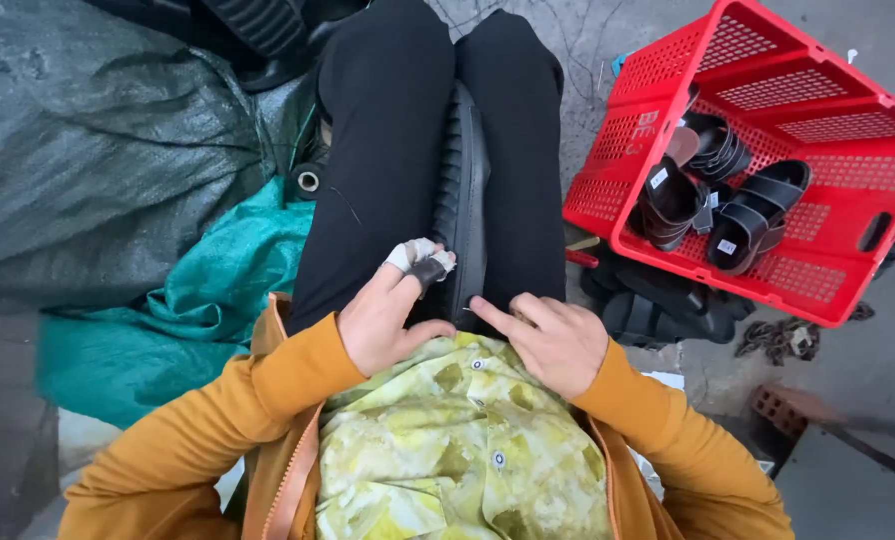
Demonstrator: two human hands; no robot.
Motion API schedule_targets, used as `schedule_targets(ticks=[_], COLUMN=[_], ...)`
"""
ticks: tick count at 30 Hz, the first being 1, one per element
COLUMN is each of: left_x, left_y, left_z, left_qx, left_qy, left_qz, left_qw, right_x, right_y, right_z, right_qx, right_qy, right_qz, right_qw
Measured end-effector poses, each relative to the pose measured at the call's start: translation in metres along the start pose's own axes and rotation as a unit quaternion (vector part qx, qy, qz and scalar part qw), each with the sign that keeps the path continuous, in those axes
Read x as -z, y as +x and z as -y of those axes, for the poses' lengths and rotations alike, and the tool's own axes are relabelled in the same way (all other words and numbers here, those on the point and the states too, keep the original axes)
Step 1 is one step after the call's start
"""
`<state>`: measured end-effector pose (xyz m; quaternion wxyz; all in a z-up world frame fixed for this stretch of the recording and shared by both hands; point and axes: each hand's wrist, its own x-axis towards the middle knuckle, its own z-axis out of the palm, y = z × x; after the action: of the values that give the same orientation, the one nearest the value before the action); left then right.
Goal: Hand-sewing the sole of a sandal while seated on the floor, pulling thread through the material.
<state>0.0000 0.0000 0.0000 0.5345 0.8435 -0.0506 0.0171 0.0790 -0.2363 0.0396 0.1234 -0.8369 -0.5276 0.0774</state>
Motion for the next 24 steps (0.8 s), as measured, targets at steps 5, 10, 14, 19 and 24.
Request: schedule_targets(ticks=[5,10,14,19,24], left_x=[-0.011,-0.023,-0.015,-0.015,0.023], left_y=[0.0,0.004,0.011,-0.009,-0.006], left_z=[0.016,0.03,0.021,0.015,-0.03], left_qx=[-0.052,-0.091,-0.1,-0.085,0.142], left_qy=[-0.007,0.001,0.016,0.086,-0.463], left_qz=[-0.046,-0.088,-0.092,-0.103,-0.02], left_qw=[0.998,0.992,0.991,0.987,0.875], right_x=[0.009,-0.013,-0.041,-0.034,-0.021], right_y=[0.003,0.006,0.005,-0.002,0.006], right_z=[0.012,0.017,0.012,0.011,0.014], right_qx=[0.021,0.04,0.01,-0.07,-0.075], right_qy=[-0.117,-0.151,0.031,0.189,0.229], right_qz=[-0.014,-0.022,-0.054,-0.084,-0.094], right_qw=[0.993,0.988,0.998,0.976,0.966])
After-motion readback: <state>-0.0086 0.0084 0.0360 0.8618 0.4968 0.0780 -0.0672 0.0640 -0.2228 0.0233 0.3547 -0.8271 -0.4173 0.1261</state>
